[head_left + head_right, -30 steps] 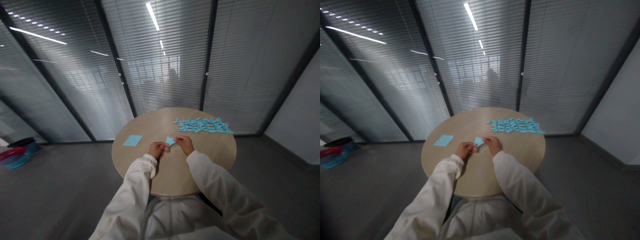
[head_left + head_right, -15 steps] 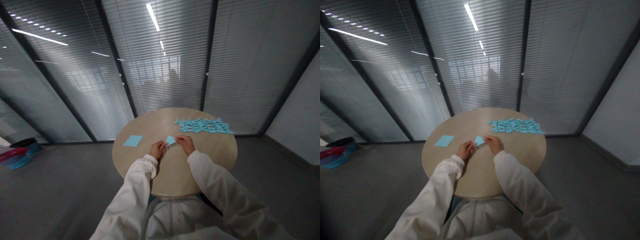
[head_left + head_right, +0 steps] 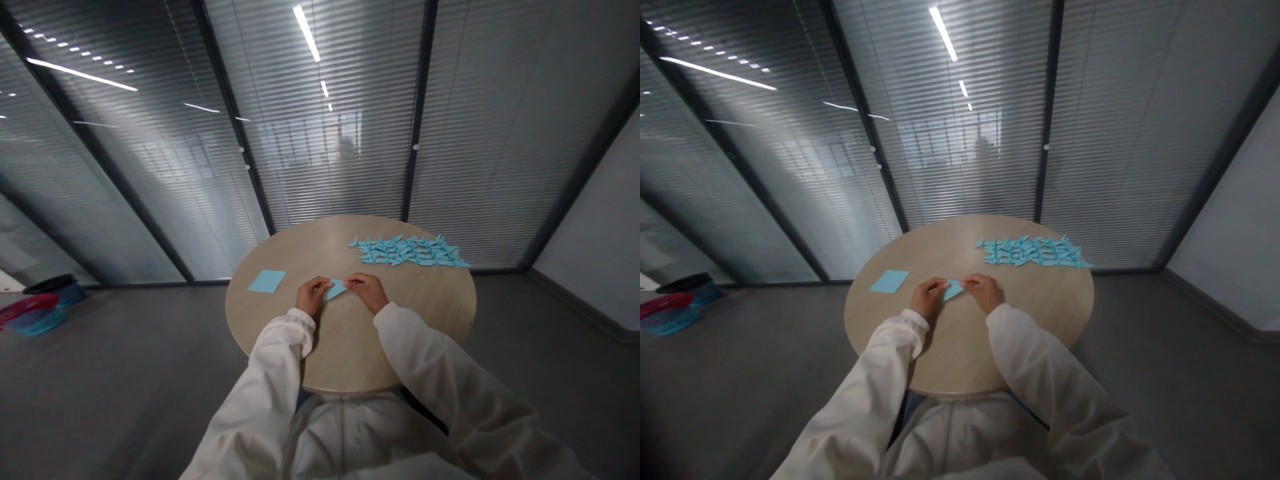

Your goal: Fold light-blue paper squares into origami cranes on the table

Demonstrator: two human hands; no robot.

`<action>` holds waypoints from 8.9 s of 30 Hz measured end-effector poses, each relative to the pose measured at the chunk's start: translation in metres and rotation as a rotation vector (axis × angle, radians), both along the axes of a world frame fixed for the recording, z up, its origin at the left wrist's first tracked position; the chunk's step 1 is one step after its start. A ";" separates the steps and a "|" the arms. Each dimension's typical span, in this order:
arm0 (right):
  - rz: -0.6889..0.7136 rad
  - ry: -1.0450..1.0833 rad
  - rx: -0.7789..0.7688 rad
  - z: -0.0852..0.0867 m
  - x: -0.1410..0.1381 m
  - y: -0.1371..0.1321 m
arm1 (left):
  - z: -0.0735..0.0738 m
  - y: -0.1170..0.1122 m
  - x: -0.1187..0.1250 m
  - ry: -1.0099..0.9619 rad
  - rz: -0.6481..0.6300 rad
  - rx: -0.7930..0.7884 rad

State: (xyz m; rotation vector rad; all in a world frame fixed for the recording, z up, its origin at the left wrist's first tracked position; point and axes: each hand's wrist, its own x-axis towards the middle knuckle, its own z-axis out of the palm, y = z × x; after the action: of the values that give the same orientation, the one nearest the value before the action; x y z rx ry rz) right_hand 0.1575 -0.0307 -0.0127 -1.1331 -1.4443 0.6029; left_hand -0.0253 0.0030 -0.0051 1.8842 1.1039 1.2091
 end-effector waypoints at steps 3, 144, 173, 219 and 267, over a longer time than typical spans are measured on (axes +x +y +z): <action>0.042 -0.021 -0.012 0.002 0.000 -0.001 | 0.001 -0.002 -0.001 0.049 0.030 0.024; 0.297 0.106 -0.026 0.006 -0.006 -0.013 | 0.005 -0.008 0.005 -0.378 -0.062 -0.407; 0.052 -0.036 0.031 0.007 -0.005 -0.007 | 0.013 -0.016 0.002 -0.029 0.003 0.155; 0.085 -0.108 0.079 -0.001 -0.005 -0.002 | 0.007 -0.016 0.005 0.019 -0.122 0.049; -0.043 0.006 0.032 0.008 0.000 -0.004 | 0.007 -0.016 0.001 0.067 -0.132 0.069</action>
State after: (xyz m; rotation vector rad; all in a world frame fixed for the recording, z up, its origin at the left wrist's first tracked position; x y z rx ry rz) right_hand 0.1576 -0.0350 -0.0048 -1.1333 -1.4158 0.5508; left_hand -0.0239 -0.0130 0.0018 2.0302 0.9662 1.1302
